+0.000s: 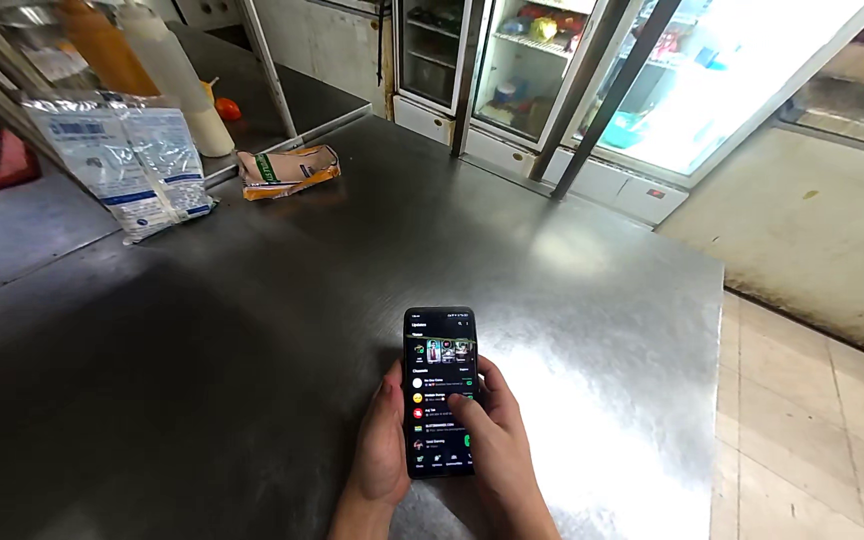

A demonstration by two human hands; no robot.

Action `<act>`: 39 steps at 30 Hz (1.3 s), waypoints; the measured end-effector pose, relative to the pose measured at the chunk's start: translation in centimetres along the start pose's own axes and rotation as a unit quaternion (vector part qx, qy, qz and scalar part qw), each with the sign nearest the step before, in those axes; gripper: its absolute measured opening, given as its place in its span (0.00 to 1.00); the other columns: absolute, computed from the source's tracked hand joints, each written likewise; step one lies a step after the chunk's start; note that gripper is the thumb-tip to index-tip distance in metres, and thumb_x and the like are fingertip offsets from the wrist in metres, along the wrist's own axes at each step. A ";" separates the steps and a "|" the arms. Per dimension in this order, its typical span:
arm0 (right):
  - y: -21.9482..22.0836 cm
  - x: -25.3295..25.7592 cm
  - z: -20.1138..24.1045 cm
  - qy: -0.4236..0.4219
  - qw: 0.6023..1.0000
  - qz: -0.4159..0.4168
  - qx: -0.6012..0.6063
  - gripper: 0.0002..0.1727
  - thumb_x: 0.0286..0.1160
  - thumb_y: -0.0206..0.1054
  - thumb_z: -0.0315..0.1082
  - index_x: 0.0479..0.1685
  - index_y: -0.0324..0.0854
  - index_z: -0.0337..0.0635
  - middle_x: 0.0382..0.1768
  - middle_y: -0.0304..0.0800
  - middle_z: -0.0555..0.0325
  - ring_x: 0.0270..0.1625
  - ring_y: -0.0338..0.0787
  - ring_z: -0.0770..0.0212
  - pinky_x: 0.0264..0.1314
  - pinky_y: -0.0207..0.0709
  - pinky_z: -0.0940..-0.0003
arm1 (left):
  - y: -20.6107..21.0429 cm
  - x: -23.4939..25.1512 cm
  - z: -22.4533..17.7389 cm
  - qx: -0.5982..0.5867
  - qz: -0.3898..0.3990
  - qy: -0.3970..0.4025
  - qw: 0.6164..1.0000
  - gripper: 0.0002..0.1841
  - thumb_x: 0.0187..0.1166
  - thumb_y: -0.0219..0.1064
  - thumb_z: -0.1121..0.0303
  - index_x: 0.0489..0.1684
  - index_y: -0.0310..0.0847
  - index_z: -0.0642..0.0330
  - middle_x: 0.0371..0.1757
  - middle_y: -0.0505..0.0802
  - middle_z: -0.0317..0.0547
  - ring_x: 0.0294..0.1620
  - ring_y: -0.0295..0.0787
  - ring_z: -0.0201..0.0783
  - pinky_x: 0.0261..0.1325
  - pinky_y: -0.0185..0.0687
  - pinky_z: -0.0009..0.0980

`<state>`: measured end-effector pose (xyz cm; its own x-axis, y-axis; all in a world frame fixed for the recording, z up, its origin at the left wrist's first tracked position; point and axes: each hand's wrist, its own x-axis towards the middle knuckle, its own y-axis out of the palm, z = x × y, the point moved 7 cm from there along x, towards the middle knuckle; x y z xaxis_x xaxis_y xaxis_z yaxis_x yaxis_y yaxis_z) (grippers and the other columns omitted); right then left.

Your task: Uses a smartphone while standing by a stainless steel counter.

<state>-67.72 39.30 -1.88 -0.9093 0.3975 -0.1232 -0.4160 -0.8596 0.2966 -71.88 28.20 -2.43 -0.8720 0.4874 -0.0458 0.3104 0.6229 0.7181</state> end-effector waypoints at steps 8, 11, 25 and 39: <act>-0.1 -0.1 0.1 -0.034 0.999 -0.015 -0.033 0.38 0.67 0.64 0.32 0.82 0.59 0.36 0.49 0.91 0.46 0.45 0.95 0.57 0.47 0.92 0.63 | -0.1 0.0 0.0 -0.013 0.009 0.001 1.000 0.52 0.69 0.63 0.28 0.83 0.57 0.63 0.62 0.89 0.57 0.61 0.91 0.47 0.64 0.87 0.45; -0.4 -0.2 0.8 -0.082 0.994 -0.025 -0.069 0.41 0.66 0.65 0.33 0.84 0.55 0.35 0.55 0.88 0.48 0.45 0.94 0.60 0.44 0.91 0.66 | -0.1 0.1 -0.1 -0.027 0.016 0.003 1.000 0.51 0.69 0.63 0.28 0.83 0.58 0.62 0.62 0.90 0.57 0.61 0.91 0.48 0.64 0.87 0.46; -0.8 -0.2 1.2 -0.120 0.991 -0.024 -0.061 0.36 0.67 0.62 0.33 0.81 0.61 0.34 0.56 0.88 0.47 0.47 0.94 0.58 0.46 0.91 0.66 | 0.1 0.1 0.0 -0.028 0.025 0.001 0.999 0.50 0.70 0.63 0.29 0.83 0.60 0.63 0.62 0.89 0.59 0.61 0.91 0.49 0.64 0.87 0.47; -0.8 -0.3 1.1 -0.112 0.991 -0.045 -0.061 0.29 0.68 0.60 0.30 0.73 0.71 0.34 0.49 0.92 0.50 0.41 0.94 0.60 0.42 0.91 0.67 | 0.0 0.1 0.1 -0.002 0.019 0.002 1.000 0.51 0.69 0.62 0.27 0.82 0.61 0.62 0.61 0.90 0.57 0.60 0.91 0.48 0.64 0.87 0.46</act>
<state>-67.16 40.21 -1.05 -0.8489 0.5234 0.0737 -0.5056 -0.8446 0.1760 -71.91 28.32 -2.48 -0.8611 0.5081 -0.0165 0.3410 0.6013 0.7226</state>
